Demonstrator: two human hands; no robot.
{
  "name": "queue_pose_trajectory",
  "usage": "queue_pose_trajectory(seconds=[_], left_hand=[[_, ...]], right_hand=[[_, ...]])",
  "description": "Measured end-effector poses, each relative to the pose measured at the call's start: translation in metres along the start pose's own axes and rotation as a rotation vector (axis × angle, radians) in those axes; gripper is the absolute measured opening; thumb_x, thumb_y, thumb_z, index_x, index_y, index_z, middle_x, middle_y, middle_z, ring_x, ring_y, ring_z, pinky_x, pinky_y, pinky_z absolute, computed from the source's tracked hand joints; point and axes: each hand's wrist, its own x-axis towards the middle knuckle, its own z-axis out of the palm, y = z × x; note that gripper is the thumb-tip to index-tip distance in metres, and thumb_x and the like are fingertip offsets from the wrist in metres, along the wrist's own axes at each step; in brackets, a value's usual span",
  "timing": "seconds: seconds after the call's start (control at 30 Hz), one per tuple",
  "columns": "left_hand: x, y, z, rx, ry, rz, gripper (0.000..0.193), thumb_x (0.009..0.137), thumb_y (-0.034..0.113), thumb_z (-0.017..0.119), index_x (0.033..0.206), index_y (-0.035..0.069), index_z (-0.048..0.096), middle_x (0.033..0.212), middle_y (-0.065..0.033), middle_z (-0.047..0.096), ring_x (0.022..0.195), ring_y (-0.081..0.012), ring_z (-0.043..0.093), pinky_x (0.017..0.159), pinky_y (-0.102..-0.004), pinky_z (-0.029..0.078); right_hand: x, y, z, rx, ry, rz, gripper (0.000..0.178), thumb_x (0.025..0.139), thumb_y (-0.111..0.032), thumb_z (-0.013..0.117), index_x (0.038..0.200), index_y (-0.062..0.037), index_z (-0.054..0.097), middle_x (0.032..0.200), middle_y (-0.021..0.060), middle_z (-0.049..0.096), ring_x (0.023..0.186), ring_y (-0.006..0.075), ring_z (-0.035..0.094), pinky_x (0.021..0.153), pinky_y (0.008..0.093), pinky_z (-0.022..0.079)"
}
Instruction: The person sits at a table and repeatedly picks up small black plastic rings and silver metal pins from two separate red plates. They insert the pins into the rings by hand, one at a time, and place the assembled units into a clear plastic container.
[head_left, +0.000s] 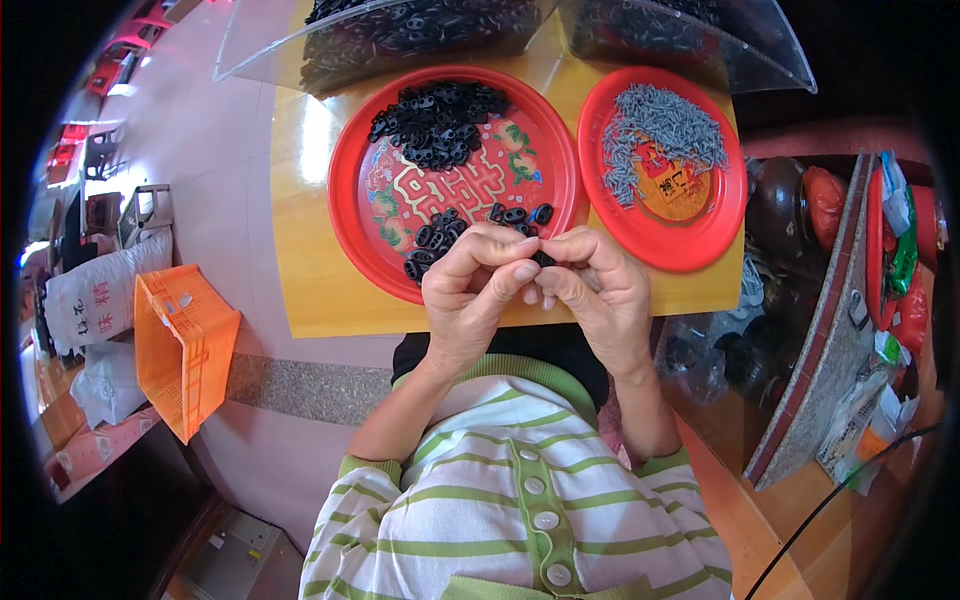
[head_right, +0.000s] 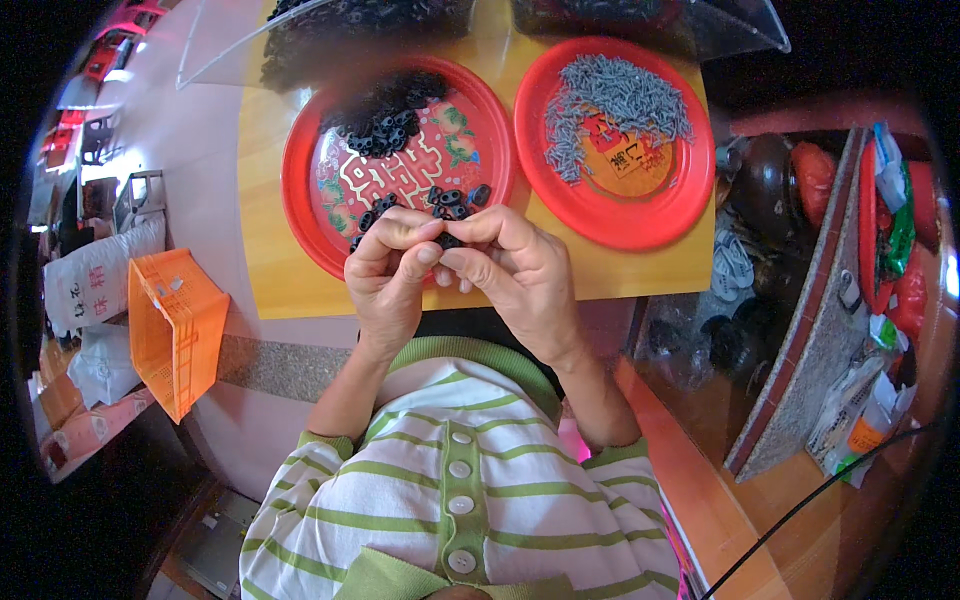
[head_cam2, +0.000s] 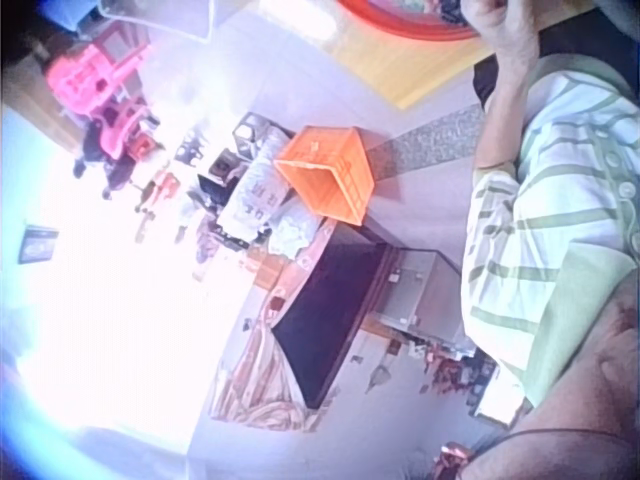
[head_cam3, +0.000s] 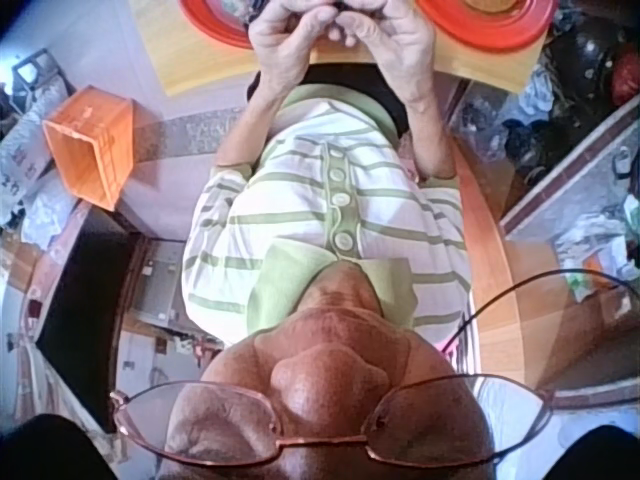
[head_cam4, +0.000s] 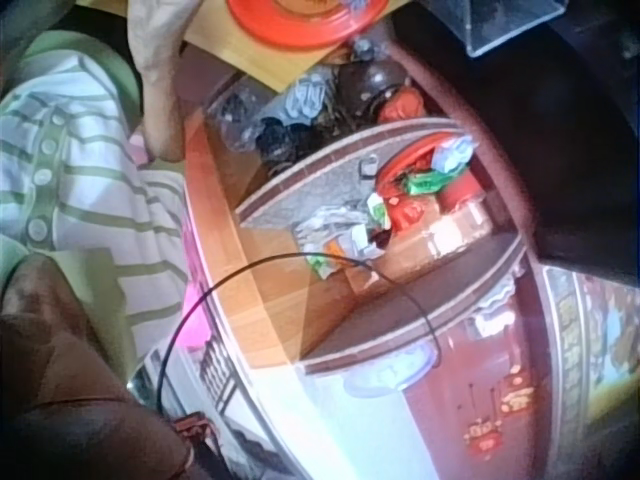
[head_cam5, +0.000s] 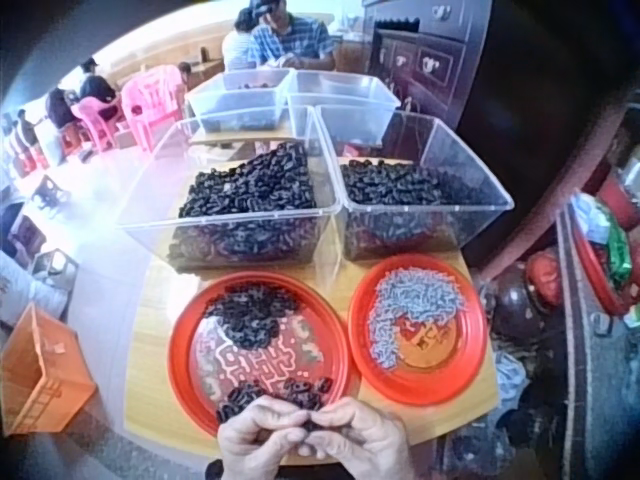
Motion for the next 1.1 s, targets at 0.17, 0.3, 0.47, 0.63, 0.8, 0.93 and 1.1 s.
queue_pose_trajectory(seconds=[0.17,0.3,0.47,0.63,0.8,0.93,1.1], left_hand=[[0.004,0.001,-0.010,0.334,-0.009,-0.079,0.019,0.088,-0.002,0.053,0.107,-0.005,0.058,0.096,-0.0094,0.056,0.071,-0.0099,0.057,0.066,-0.0215,0.046],[0.018,0.015,-0.029,0.371,0.295,-0.061,0.021,0.092,0.005,0.049,0.111,-0.003,0.056,0.092,-0.0061,0.060,0.071,-0.0068,0.056,0.065,-0.0198,0.046],[0.022,0.031,-0.059,0.698,0.319,-0.119,0.015,0.089,0.004,0.056,0.101,0.000,0.062,0.083,-0.0017,0.061,0.066,-0.0054,0.054,0.059,-0.0186,0.045],[0.032,0.034,-0.050,1.024,0.128,0.003,0.013,0.081,0.000,0.062,0.094,0.000,0.065,0.077,-0.0043,0.059,0.065,-0.0086,0.056,0.058,-0.0208,0.044],[0.041,0.019,-0.034,1.203,-0.093,0.169,0.014,0.074,0.001,0.065,0.088,0.001,0.065,0.078,-0.0107,0.059,0.072,-0.0255,0.058,0.065,-0.0330,0.046],[0.043,0.013,-0.027,1.326,-0.115,0.110,0.016,0.073,0.003,0.065,0.089,0.002,0.065,0.081,-0.0116,0.057,0.080,-0.0289,0.055,0.072,-0.0371,0.045],[0.048,0.012,-0.023,1.377,-0.182,0.061,0.018,0.071,0.002,0.065,0.090,0.002,0.065,0.083,-0.0114,0.056,0.082,-0.0292,0.053,0.075,-0.0377,0.044]], right_hand=[[0.002,0.005,-0.011,-0.019,0.071,0.083,0.018,0.084,0.000,0.062,0.100,0.0019,0.057,0.085,0.0034,0.061,0.075,0.0071,0.058,0.064,0.0194,0.047],[0.011,-0.010,-0.038,-0.254,0.265,0.022,0.020,0.083,0.001,0.062,0.103,0.0005,0.059,0.089,0.0016,0.061,0.077,0.0049,0.056,0.067,0.0182,0.046],[0.040,-0.064,-0.074,-0.707,0.252,0.005,0.019,0.081,0.000,0.063,0.100,-0.0029,0.063,0.088,-0.0008,0.061,0.075,0.0027,0.053,0.066,0.0178,0.045],[0.119,-0.125,-0.088,-1.023,0.548,-0.565,0.023,0.082,-0.013,0.066,0.103,-0.0040,0.065,0.083,-0.0033,0.063,0.063,0.0018,0.046,0.057,0.0167,0.038],[0.174,-0.118,-0.108,-1.460,0.561,-0.822,0.028,0.077,-0.001,0.062,0.105,0.0017,0.060,0.082,0.0076,0.063,0.067,0.0077,0.054,0.063,0.0207,0.043],[0.132,-0.105,-0.082,-1.228,0.625,-0.677,0.022,0.081,-0.007,0.063,0.102,-0.0004,0.063,0.082,0.0021,0.062,0.066,0.0050,0.050,0.062,0.0194,0.042],[0.048,-0.050,-0.107,-1.001,0.235,-0.240,0.007,0.077,-0.005,0.065,0.084,-0.0030,0.065,0.079,0.0027,0.060,0.063,0.0102,0.051,0.058,0.0257,0.042]])
